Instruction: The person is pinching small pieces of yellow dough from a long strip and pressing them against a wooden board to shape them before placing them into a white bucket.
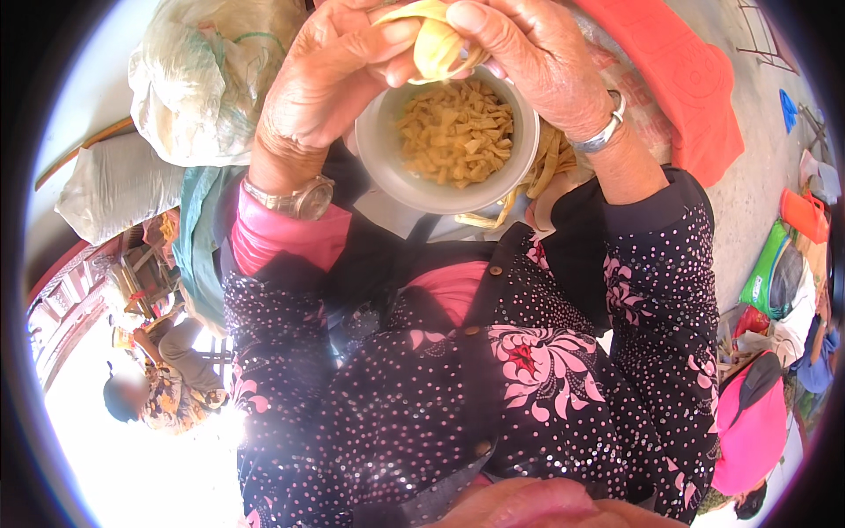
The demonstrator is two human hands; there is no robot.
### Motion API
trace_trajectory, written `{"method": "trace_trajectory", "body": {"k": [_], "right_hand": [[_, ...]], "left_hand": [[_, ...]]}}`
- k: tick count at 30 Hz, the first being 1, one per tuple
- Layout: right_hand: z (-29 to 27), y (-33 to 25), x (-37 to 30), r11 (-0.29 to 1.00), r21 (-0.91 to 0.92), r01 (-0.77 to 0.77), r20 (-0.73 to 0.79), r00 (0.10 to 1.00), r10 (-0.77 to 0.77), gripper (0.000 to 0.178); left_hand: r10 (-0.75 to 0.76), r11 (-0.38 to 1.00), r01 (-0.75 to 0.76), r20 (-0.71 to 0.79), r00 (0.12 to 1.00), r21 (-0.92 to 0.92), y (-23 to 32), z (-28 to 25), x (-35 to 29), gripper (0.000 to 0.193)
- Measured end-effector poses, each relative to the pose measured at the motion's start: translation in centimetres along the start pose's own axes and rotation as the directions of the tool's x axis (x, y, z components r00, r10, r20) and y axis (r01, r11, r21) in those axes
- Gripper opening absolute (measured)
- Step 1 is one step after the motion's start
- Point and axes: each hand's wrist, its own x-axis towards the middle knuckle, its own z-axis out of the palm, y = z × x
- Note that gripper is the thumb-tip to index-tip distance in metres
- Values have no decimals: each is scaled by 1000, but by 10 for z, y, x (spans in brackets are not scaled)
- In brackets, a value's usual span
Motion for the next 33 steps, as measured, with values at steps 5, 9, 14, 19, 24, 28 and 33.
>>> {"method": "trace_trajectory", "body": {"k": [5, 9, 14, 19, 24, 28, 33], "right_hand": [[3, 6, -7, 995, -9, -101, -26, 995, 101, 32], [6, 13, -9, 928, 260, -269, -28, 958, 285, 34], [8, 7, -10, 836, 430, -340, 17, 929, 369, 34], [17, 22, -8, 969, 238, -59, -131, 987, 93, 30], [14, 12, -10, 984, -170, -42, -241, 970, 0, 28], [16, 1, -11, 978, -133, -160, -266, 957, 120, 31], [15, 18, -16, 996, -66, -61, -228, 973, 45, 48]], "left_hand": [[60, 888, 40, -202, 977, 458, -5, 4, -4, 33], [252, 694, -72, -148, 956, 717, -19, 13, -1, 41], [223, 546, -153, 33, 974, 824, -16, 12, 4, 52], [87, 695, 131, -263, 961, 707, -15, 21, 0, 45], [40, 709, 167, -275, 961, 685, -16, 13, -2, 52], [-1, 861, 133, -259, 966, 492, -12, 17, -3, 61], [-228, 963, 250, -196, 954, 96, -18, 12, -3, 64]]}}
